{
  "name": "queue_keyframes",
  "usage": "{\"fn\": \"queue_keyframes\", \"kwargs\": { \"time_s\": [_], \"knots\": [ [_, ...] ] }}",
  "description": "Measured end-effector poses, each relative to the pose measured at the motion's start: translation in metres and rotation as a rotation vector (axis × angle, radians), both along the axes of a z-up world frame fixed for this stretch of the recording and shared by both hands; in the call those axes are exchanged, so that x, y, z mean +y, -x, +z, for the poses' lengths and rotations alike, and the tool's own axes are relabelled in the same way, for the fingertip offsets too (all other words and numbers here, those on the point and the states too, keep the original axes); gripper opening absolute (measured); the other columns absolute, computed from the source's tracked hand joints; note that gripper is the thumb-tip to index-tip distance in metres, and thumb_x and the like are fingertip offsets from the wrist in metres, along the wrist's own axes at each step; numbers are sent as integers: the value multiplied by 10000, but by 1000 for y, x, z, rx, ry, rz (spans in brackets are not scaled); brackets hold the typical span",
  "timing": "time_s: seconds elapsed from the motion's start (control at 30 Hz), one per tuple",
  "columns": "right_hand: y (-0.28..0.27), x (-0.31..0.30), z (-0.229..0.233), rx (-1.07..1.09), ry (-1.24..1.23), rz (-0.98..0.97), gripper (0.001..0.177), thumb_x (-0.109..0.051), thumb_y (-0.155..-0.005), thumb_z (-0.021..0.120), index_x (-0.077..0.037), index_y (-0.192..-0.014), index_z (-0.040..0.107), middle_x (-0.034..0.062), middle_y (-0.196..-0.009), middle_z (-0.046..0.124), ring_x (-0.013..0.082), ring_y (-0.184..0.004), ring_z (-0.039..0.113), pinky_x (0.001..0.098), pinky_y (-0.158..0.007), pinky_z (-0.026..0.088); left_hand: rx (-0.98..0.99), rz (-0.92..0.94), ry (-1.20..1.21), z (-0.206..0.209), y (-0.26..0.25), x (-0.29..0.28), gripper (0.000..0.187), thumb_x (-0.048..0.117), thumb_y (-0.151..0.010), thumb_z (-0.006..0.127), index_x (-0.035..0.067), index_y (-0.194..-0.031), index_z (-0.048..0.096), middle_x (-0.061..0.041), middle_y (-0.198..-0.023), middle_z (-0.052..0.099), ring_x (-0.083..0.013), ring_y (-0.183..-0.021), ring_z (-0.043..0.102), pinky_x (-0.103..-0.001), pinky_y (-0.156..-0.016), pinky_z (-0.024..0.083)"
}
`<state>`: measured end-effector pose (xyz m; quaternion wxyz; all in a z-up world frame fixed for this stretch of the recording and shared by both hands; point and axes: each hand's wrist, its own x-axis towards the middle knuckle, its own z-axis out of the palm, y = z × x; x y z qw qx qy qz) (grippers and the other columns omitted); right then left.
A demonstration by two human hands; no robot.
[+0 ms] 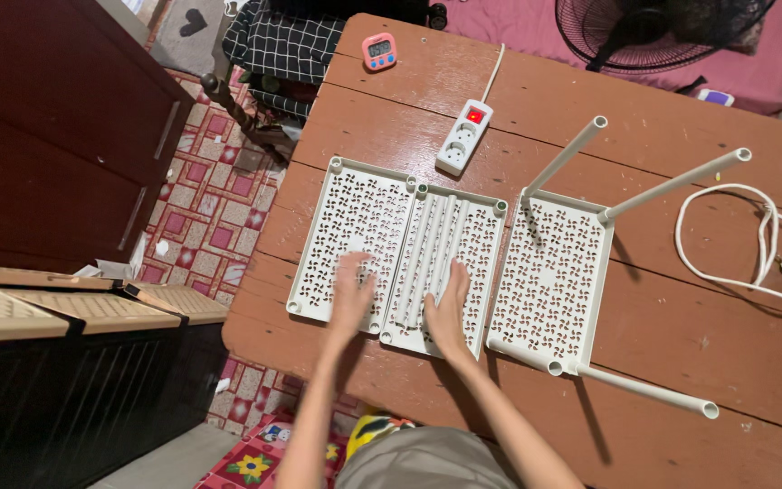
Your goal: The person assembles a white plastic shelving unit by inserting cylindrical legs into corner sockets on perforated trays. They repeatedly attach and detach legs, align trays, and stack components on a wooden table.
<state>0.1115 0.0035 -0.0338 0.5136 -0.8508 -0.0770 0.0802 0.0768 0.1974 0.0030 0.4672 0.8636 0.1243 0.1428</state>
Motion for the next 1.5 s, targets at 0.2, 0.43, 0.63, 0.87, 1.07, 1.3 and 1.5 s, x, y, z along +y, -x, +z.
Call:
{"fn": "queue_keyframes", "kwargs": {
  "time_s": [0.2, 0.43, 0.63, 0.87, 1.07, 1.3, 1.5],
  "knots": [
    [11, -4, -1, -79, 19, 112, 755, -13, -908, 544, 33, -1575, 195, 278, -1673, -33, 435, -1564, 43, 470, -1266, 141, 196, 403, -408, -6, 14, 65, 417, 117, -888, 709, -82, -1210, 535, -275, -1227, 517, -430, -1131, 501, -524, -946, 433],
    [7, -16, 4, -34, 0, 136, 730, -42, -890, 560, 11, -1547, 248, 252, -1684, 54, 406, -1566, 146, 421, -1263, 216, 336, 401, -506, -45, 25, 82, 223, 195, -1045, 559, -26, -1070, 567, -245, -1077, 639, -439, -1042, 606, -556, -862, 474],
    [19, -19, 62, -40, 167, 215, 876, -53, -897, 636, 15, -1570, 80, 333, -1613, -105, 500, -1520, -46, 479, -1233, 70, 388, 519, 60, -21, 35, 87, 342, 226, -1088, 429, -68, -1021, 592, -328, -879, 664, -483, -871, 677, -606, -783, 480],
    [63, -90, 228, -36, 16, 575, 660, -185, -1010, 649, -38, -1560, 316, 227, -1677, 184, 351, -1574, 159, 470, -1245, 189, 201, 378, -290, 70, 26, 76, 334, 217, -1085, 471, -54, -1034, 659, -307, -857, 677, -460, -836, 672, -508, -707, 488],
    [71, -204, 348, -287, -58, 191, 541, -26, -841, 672, -21, -1378, 610, 132, -1407, 630, 275, -1365, 562, 373, -1110, 484, 116, 38, 682, 156, -12, -6, 295, 233, -1076, 518, -13, -1225, 582, -136, -1031, 674, -203, -863, 602, -395, -743, 504],
    [-85, -295, 318, -162, -324, -258, 436, -273, -1087, 447, -10, -1425, 524, 94, -1292, 677, 175, -1126, 661, 304, -945, 516, 474, -198, 951, 217, -38, -148, 410, 189, -942, 533, 121, -1333, 431, -70, -1168, 694, -136, -1040, 666, -309, -925, 516],
    [-196, -322, 251, -83, -364, -259, 505, -349, -1072, 476, -19, -1452, 504, 78, -1150, 683, 141, -932, 651, 311, -811, 535, 535, -256, 701, 221, -40, -204, 311, 201, -965, 509, 40, -1230, 485, -106, -927, 612, -179, -833, 585, -350, -722, 524]
  ]
}}
